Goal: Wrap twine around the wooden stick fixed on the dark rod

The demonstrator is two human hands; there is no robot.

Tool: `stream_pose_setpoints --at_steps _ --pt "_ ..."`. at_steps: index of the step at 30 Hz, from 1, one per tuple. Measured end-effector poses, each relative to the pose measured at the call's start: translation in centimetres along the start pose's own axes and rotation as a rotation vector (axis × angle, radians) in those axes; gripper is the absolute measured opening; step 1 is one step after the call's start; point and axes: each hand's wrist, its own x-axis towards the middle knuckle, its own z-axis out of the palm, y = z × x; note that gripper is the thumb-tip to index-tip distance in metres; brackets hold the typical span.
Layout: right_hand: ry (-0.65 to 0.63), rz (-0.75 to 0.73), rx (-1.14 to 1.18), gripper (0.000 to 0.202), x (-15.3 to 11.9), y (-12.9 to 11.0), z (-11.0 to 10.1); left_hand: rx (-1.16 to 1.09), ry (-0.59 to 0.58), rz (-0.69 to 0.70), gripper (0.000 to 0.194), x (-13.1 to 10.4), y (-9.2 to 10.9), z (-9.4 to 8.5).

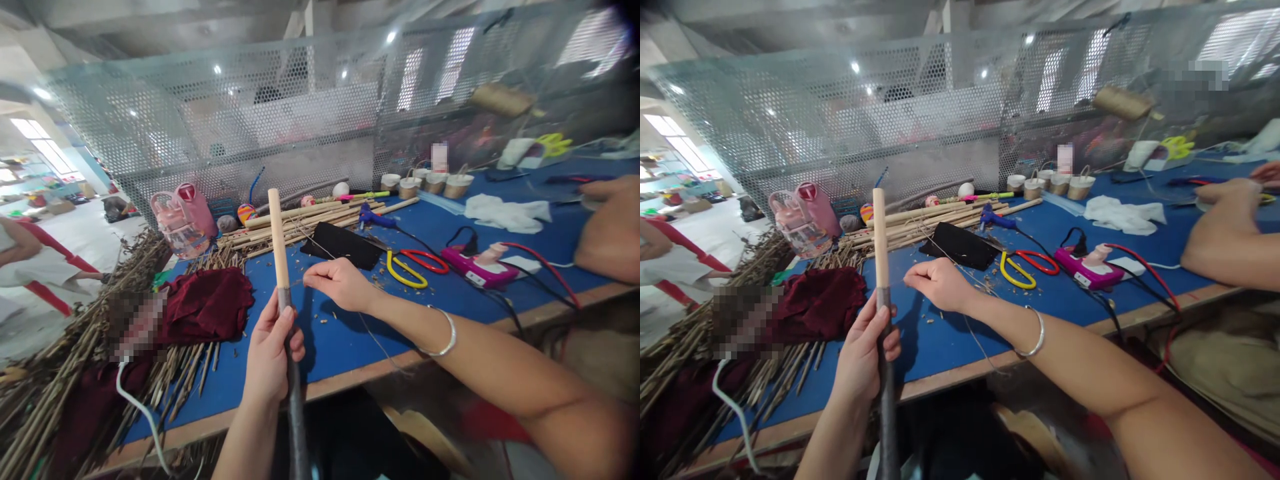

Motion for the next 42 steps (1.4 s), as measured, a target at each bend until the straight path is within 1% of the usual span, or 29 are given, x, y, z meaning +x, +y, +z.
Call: stream_pose_setpoints --at_steps 4,8,11,14,16,18,20,22,24,27,31,33,36,38,42 --pt "-0.096 0.065 0.092 0.026 0.5 0.7 0.8 0.028 -0.04 0.024 0.04 0.0 -0.1 0.2" --pt "-0.112 0.038 0.193 0.023 0.8 0.9 0.9 0.025 -0.059 0.02 0.031 -0.1 -0.2 0.2" --pt "-0.136 0.041 0.285 0.024 0.8 0.9 0.8 0.002 -0.093 -0.074 0.028 -0.2 0.0 -0.1" --pt "-0.175 0.074 0.384 0.026 0.6 0.9 0.8 0.057 -0.151 -0.213 0.03 -0.3 0.5 -0.3" --pt "-0.201 0.115 0.422 0.028 0.6 1.0 0.9 0.066 -0.156 -0.255 0.031 -0.5 0.7 -0.1" --pt "-0.23 0.146 0.446 0.031 0.5 1.1 1.0 0.033 -0.137 -0.213 0.033 -0.8 0.5 0.4" --pt "-0.243 0.162 0.469 0.032 0.6 1.2 1.1 0.037 -0.104 -0.11 0.034 -1.2 -0.1 1.0" --pt "-0.22 0.18 0.486 0.033 0.6 1.2 1.1 0.104 -0.053 0.005 0.032 -1.4 -0.8 1.5" --pt "-0.175 0.2 0.501 0.033 0.6 1.2 1.1 0.189 -0.003 0.089 0.032 -1.5 -1.4 1.8" --pt "-0.14 0.203 0.523 0.032 0.7 1.3 1.0 0.303 0.035 0.152 0.027 -1.6 -1.9 1.8" --pt "-0.141 0.172 0.559 0.031 0.7 1.5 0.8 0.452 0.107 0.23 0.022 -1.7 -1.5 1.2" --pt "-0.148 0.149 0.577 0.03 0.6 1.5 0.7 0.508 0.098 0.227 0.023 -1.8 -1.0 0.8" --pt "-0.168 0.118 0.59 0.029 0.3 1.3 0.7 0.517 0.055 0.13 0.03 -1.9 -0.6 0.2" --pt "-0.184 0.097 0.589 0.028 0.1 1.2 0.8 0.439 0.061 0.083 0.034 -1.8 -0.7 0.0" --pt "-0.212 0.056 0.623 0.027 -0.2 1.2 1.1 0.208 0.041 0.064 0.033 -1.8 -1.2 0.4"
